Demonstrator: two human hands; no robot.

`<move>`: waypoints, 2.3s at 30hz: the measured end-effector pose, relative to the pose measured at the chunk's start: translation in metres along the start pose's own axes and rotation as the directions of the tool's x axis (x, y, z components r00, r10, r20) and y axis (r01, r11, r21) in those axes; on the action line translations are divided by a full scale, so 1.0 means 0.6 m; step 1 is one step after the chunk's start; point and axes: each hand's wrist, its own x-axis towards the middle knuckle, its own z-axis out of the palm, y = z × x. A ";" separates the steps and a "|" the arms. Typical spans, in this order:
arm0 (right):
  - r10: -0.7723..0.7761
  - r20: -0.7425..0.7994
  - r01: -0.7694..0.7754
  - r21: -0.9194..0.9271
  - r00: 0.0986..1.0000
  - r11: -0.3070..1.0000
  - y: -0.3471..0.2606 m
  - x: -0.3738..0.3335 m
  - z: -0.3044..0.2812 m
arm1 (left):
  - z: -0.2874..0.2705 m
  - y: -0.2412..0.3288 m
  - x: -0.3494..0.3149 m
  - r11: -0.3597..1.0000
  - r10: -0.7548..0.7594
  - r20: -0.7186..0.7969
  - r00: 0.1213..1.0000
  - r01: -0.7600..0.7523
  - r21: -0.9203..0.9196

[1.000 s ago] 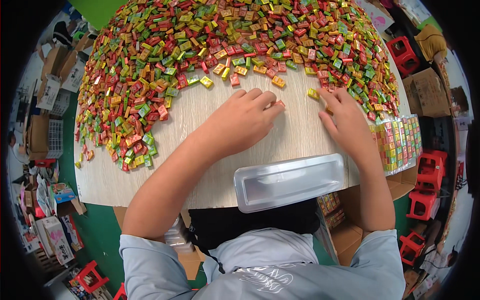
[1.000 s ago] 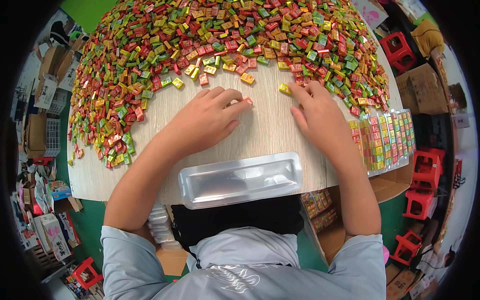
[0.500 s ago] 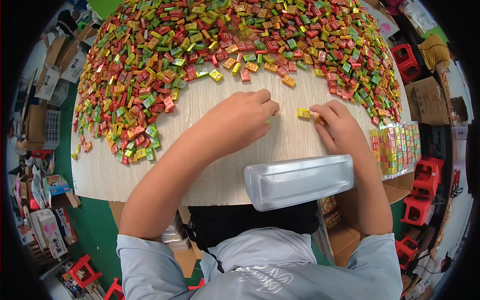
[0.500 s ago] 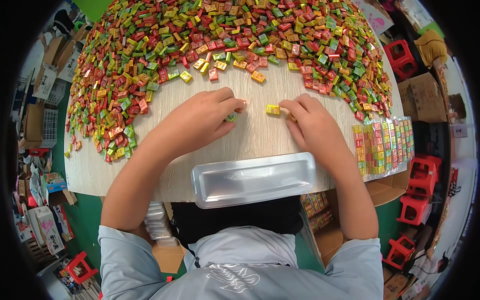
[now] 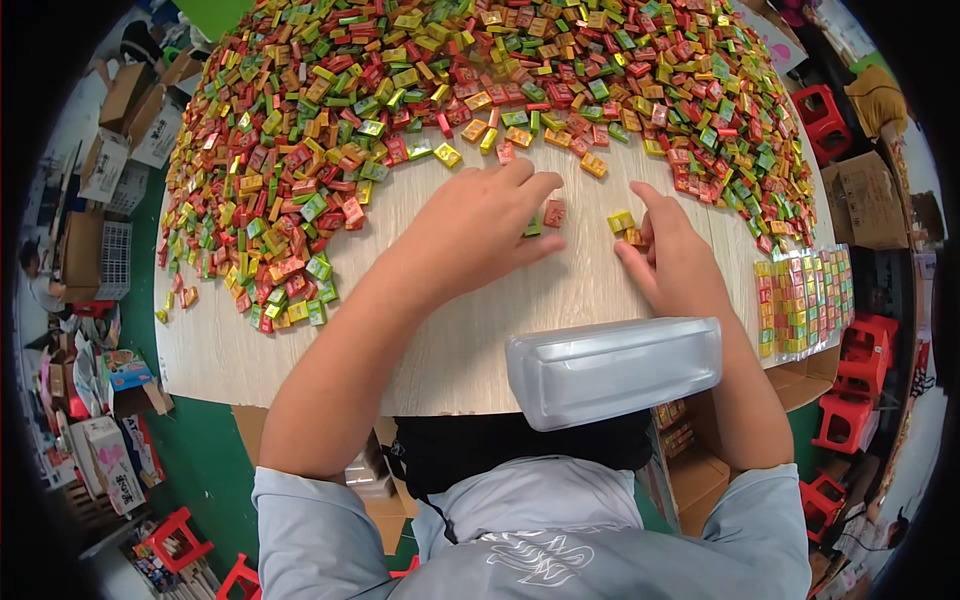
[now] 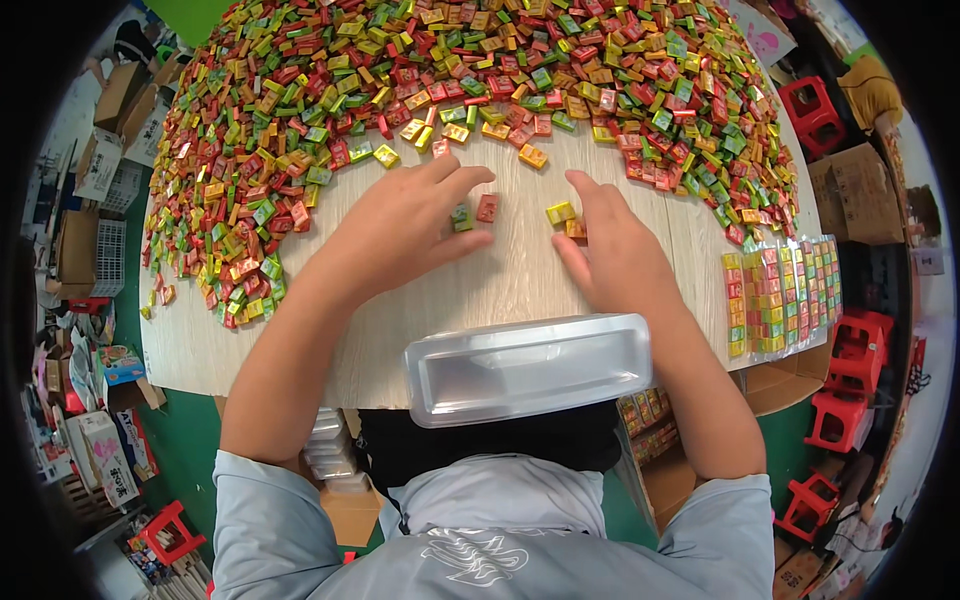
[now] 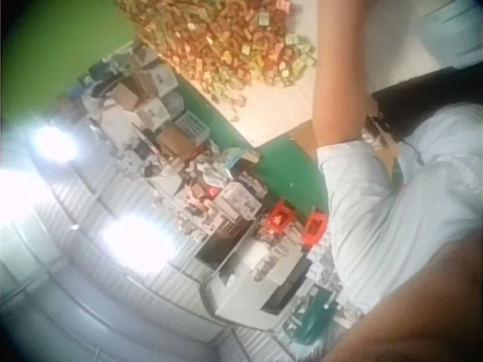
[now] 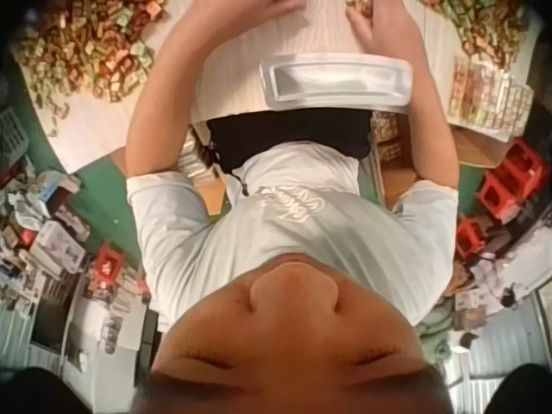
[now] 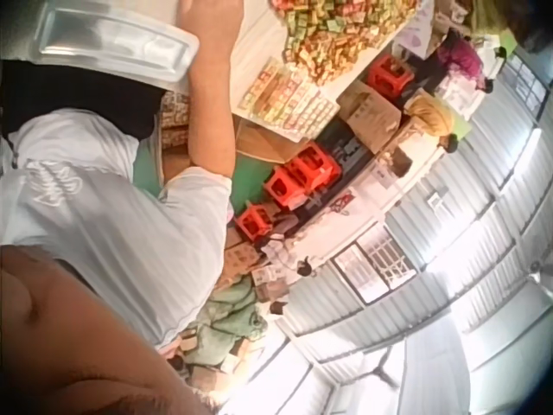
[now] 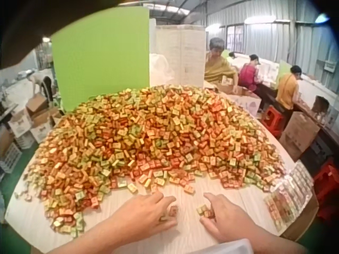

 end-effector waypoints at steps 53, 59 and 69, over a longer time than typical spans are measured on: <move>-0.199 -0.102 0.121 -0.507 0.975 0.853 0.072 0.039 -0.035 | 0.051 -0.012 0.031 0.990 0.086 -0.185 0.979 -0.064 0.125; -0.290 -0.093 0.207 -0.499 0.953 0.841 0.059 0.047 -0.028 | 0.056 -0.010 0.029 0.979 0.117 -0.205 0.972 -0.078 0.188; -0.287 -0.054 0.230 -0.468 0.956 0.854 0.055 0.047 -0.021 | 0.032 -0.004 0.062 0.974 0.083 -0.033 0.996 -0.074 0.214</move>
